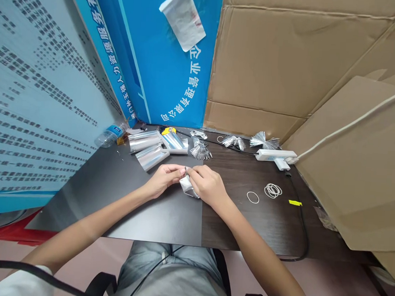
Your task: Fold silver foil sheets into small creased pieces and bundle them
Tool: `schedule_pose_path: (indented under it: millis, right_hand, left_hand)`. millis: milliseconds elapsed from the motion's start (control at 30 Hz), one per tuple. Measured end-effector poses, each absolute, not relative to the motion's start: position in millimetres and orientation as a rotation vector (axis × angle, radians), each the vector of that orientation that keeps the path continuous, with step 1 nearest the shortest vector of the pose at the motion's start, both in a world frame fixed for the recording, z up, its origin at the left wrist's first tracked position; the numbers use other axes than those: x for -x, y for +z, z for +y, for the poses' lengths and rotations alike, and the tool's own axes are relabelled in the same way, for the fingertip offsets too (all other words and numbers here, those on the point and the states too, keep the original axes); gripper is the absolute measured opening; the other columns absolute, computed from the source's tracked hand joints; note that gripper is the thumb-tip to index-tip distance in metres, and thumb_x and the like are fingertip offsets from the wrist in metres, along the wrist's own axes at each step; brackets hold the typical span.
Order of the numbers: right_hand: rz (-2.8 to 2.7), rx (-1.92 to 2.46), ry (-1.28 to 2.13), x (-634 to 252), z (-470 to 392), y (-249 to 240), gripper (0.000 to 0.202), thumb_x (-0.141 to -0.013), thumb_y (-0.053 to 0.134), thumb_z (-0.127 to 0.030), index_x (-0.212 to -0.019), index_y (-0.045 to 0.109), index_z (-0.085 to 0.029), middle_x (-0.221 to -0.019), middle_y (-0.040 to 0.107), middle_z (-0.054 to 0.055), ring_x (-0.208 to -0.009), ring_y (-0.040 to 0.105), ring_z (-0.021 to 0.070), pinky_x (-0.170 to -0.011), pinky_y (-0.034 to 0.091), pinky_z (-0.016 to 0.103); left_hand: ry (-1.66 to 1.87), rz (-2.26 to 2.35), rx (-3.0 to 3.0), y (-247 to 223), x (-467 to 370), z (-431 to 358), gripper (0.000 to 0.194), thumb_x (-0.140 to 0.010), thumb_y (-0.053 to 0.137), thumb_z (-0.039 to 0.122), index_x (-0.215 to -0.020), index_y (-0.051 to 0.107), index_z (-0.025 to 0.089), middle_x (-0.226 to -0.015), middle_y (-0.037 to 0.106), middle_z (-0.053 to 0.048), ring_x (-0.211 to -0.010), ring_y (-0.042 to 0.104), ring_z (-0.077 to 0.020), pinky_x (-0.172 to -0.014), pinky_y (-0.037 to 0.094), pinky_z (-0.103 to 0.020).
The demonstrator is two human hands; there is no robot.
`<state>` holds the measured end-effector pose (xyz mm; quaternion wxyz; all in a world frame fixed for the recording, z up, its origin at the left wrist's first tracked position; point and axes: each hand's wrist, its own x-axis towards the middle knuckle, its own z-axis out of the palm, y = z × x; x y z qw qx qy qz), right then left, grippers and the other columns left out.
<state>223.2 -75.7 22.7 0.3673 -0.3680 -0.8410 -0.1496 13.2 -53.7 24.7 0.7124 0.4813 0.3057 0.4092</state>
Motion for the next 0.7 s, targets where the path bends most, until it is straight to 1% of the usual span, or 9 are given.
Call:
schedule_pose_path:
  millis: [100, 167, 333, 533, 700]
  right_hand:
    - [-2.16, 0.941, -0.357, -223.6, -76.8, 23.3, 0.023, -0.104, 0.054, -0.014, -0.112, 0.075, -0.018, -0.099, 0.079, 0.009, -0.085, 0.074, 0.0207, -0.073, 0.057, 0.032]
    - [-2.163, 0.945, -0.329, -222.8, -78.0, 23.7, 0.023, -0.105, 0.053, -0.014, -0.112, 0.074, -0.018, -0.1, 0.079, 0.009, -0.084, 0.074, 0.02, -0.073, 0.057, 0.031]
    - [-2.14, 0.934, -0.199, -219.4, -80.2, 25.3, 0.022, -0.103, 0.055, -0.013, -0.111, 0.074, -0.019, -0.1, 0.079, 0.009, -0.084, 0.075, 0.0202, -0.074, 0.058, 0.031]
    - [-2.154, 0.938, -0.129, -219.5, -79.1, 24.4, 0.024, -0.101, 0.054, -0.013, -0.107, 0.075, -0.022, -0.099, 0.079, 0.008, -0.09, 0.075, 0.0215, -0.08, 0.059, 0.033]
    - [-2.194, 0.913, -0.104, -220.1, -78.9, 23.9, 0.025, -0.101, 0.051, -0.012, -0.105, 0.074, -0.021, -0.1, 0.079, 0.01, -0.091, 0.075, 0.023, -0.08, 0.06, 0.035]
  left_hand:
    - [0.869, 0.672, -1.038, 25.6, -12.0, -53.7, 0.042, -0.087, 0.082, 0.054, -0.094, 0.081, 0.013, -0.082, 0.067, -0.004, -0.075, 0.059, -0.0125, -0.079, 0.048, -0.028]
    - [0.875, 0.683, -1.038, 25.4, -11.7, -53.6, 0.042, -0.088, 0.08, 0.055, -0.09, 0.081, 0.013, -0.078, 0.066, -0.003, -0.073, 0.057, -0.0119, -0.076, 0.047, -0.027]
    - [0.97, 0.74, -1.131, 25.4, -13.7, -54.5, 0.038, -0.084, 0.085, 0.049, -0.092, 0.082, 0.012, -0.078, 0.067, -0.004, -0.073, 0.054, -0.0125, -0.074, 0.045, -0.027]
    - [1.005, 0.754, -1.181, 28.4, -13.6, -57.1, 0.034, -0.084, 0.084, 0.046, -0.085, 0.081, 0.013, -0.074, 0.067, -0.003, -0.07, 0.053, -0.0127, -0.071, 0.045, -0.027]
    - [1.013, 0.805, -1.215, 27.7, -13.2, -57.3, 0.028, -0.081, 0.083, 0.041, -0.083, 0.081, 0.013, -0.07, 0.068, -0.003, -0.067, 0.054, -0.0128, -0.069, 0.045, -0.027]
